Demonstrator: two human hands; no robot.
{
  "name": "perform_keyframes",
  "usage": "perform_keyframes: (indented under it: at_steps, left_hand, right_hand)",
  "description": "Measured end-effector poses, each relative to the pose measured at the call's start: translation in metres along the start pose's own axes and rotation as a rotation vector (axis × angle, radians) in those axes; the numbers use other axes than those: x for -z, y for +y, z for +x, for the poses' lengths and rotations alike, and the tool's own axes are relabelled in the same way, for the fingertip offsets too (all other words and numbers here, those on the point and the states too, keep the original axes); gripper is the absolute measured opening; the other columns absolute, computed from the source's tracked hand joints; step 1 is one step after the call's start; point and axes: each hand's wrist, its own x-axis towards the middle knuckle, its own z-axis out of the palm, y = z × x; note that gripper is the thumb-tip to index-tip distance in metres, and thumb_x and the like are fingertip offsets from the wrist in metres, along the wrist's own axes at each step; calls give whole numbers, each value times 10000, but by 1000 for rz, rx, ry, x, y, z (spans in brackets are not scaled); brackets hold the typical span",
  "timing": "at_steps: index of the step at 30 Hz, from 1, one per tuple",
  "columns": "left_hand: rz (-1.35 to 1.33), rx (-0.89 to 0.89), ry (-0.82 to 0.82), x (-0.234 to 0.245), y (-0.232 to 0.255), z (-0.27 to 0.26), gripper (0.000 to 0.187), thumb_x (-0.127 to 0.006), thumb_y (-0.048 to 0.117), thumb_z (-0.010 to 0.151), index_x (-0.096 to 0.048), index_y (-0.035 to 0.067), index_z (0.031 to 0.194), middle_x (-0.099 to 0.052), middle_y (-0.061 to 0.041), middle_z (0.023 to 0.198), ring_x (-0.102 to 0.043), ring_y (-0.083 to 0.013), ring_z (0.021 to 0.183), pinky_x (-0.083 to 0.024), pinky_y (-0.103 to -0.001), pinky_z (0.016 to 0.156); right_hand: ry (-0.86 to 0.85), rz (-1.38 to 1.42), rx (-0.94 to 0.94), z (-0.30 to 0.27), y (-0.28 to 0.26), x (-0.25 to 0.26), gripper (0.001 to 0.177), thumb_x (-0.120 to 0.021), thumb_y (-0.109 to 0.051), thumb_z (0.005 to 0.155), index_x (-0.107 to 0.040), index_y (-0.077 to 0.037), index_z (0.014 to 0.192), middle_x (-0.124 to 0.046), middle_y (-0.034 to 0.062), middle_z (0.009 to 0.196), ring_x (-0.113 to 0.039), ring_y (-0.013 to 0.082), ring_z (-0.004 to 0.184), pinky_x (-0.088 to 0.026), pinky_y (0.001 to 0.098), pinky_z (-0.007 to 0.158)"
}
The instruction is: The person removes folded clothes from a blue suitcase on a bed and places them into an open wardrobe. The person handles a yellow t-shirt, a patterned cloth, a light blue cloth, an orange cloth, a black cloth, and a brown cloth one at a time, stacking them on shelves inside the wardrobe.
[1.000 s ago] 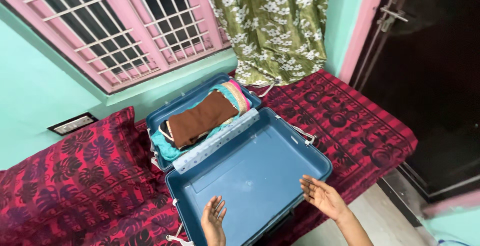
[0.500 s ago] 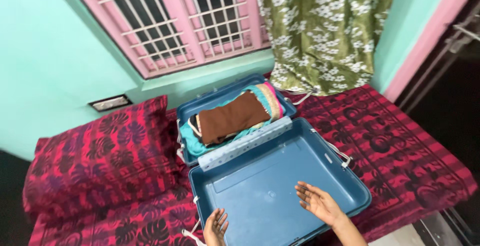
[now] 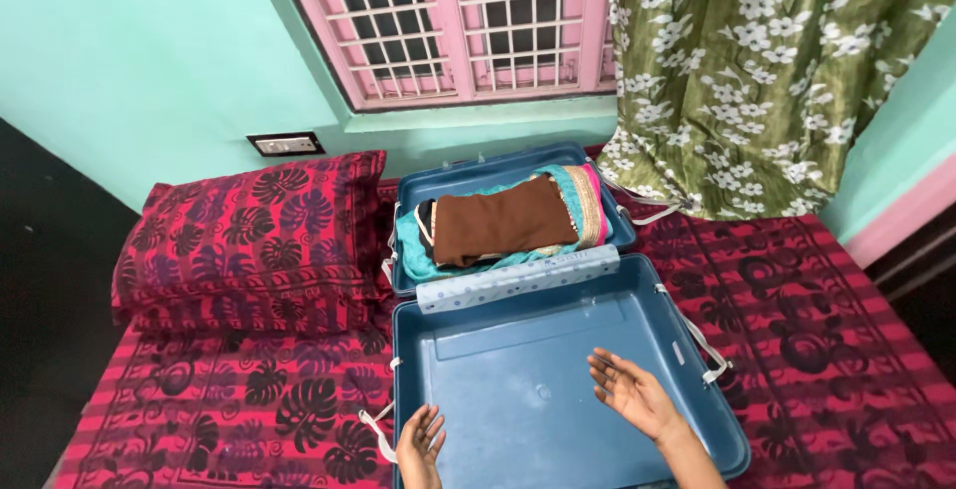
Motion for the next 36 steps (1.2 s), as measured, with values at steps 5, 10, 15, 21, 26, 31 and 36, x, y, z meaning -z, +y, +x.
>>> perform_keyframes:
  at_steps: [5,10,15,21,26,31,36]
  left_hand:
    - [28,0,-28,-44,-17,4,519,-535,388,955,-643,24,1309,-717,-153,1285,-668,-278,1181,-482,-426,978]
    - [79,-7,-79,-88,-34,16,529,-533,403,950,-661,23,1294,-729,-156,1276,-682,-272,1171,-486,-410,968]
    - [182,-3,-77,-114,-38,30,536,-519,428,943,-676,53,1292,-746,-145,1268,-697,-265,1141,-502,-413,944]
    - [263,-12,-151,-123,-16,60,553,-535,499,923,-675,108,1288,-750,-115,1263,-691,-235,1140,-508,-398,951]
    - [317,-3,-184,-142,23,116,550,-650,490,865,-662,111,1264,-742,-94,1260,-674,-235,1134,-500,-424,943]
    - [421,11,-134,-182,60,199,642,-747,489,798,-646,109,1306,-707,-82,1287,-647,-236,1147,-472,-424,935]
    - [271,68,37,-213,67,295,803,-832,446,760,-549,35,1389,-554,-127,1395,-585,-318,1200,-526,-502,940]
  right_hand:
    - [-36,17,35,-6,-42,9,387,-489,-185,1019,-552,-25,1366,-646,127,1305,-633,248,1177,-537,451,961]
    - [-39,58,-2,-10,-77,22,399,-491,-203,1019,-542,-32,1376,-643,115,1307,-635,243,1174,-529,450,965]
    - [-25,29,-34,1,-109,28,409,-491,-210,1013,-535,-40,1381,-644,107,1305,-631,239,1176,-530,449,957]
    - [-48,-14,-92,39,-126,27,421,-496,-223,1020,-529,-34,1395,-638,117,1307,-626,242,1181,-529,447,962]
    - [-61,-135,-94,104,-136,16,437,-497,-218,1003,-528,-26,1395,-640,127,1330,-633,240,1190,-533,439,955]
    - [-158,-162,-43,170,-138,1,427,-491,-217,1030,-531,-21,1407,-638,135,1332,-635,250,1178,-543,435,957]
    - [-140,-140,-48,186,-110,6,441,-487,-246,1036,-520,-21,1413,-636,137,1326,-640,245,1172,-549,437,959]
